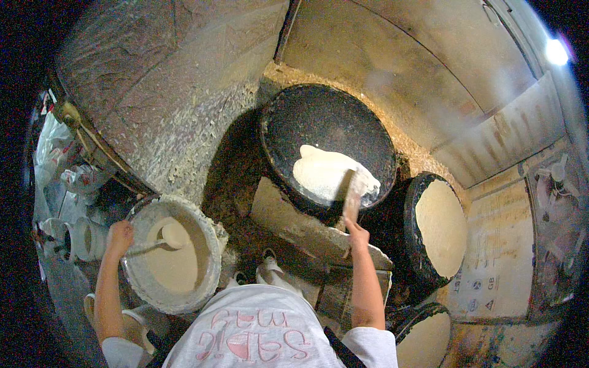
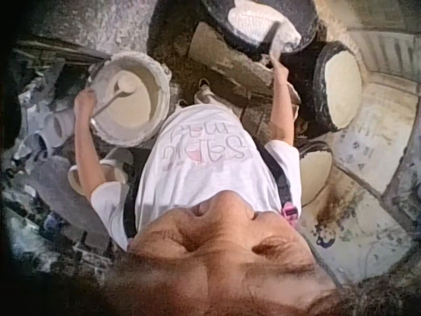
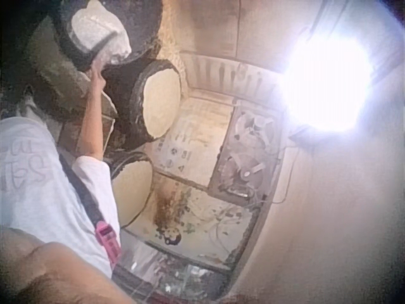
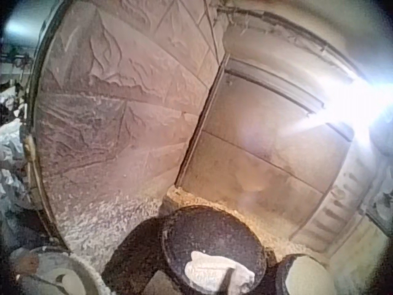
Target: The person ladles batter onto hot circular griddles, spreads it into thin round cakes using a wooden spreader, then peels the cooked cakes off with a blue plastic scraper and stacks them on a woven tray. The person repeats this cycle across multiple griddles.
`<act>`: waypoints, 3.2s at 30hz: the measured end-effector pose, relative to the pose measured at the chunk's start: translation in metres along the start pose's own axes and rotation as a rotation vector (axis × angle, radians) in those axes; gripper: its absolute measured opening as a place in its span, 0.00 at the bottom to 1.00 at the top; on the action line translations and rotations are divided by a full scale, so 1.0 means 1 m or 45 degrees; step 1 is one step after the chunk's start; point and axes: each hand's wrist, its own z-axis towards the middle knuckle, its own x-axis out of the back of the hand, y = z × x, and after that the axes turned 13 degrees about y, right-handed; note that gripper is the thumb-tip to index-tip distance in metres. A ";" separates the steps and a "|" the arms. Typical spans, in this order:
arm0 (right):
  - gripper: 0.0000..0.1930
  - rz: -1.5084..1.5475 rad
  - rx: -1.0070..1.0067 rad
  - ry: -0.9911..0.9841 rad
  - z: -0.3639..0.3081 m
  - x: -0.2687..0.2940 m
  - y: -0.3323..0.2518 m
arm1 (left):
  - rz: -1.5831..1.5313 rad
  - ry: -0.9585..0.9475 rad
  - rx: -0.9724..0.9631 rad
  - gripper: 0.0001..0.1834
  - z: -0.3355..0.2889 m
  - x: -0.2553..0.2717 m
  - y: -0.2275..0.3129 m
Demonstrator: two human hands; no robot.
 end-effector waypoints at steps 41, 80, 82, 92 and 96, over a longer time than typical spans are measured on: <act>0.25 0.103 -0.120 0.179 0.044 0.026 -0.026 | 0.232 -0.037 0.036 0.08 0.007 0.012 0.065; 0.27 -1.344 1.336 0.170 -0.012 -0.064 -0.095 | 0.232 0.041 -0.094 0.08 0.018 0.004 0.096; 0.23 -1.116 1.063 0.319 0.025 -0.038 -0.090 | 0.286 0.022 -0.056 0.08 0.017 0.003 0.091; 0.25 0.119 -0.023 0.003 0.080 -0.034 -0.081 | 0.248 0.034 -0.025 0.07 0.012 0.002 0.082; 0.36 -0.050 0.313 -0.376 0.016 -0.097 -0.108 | 0.263 0.045 -0.049 0.06 0.019 -0.002 0.089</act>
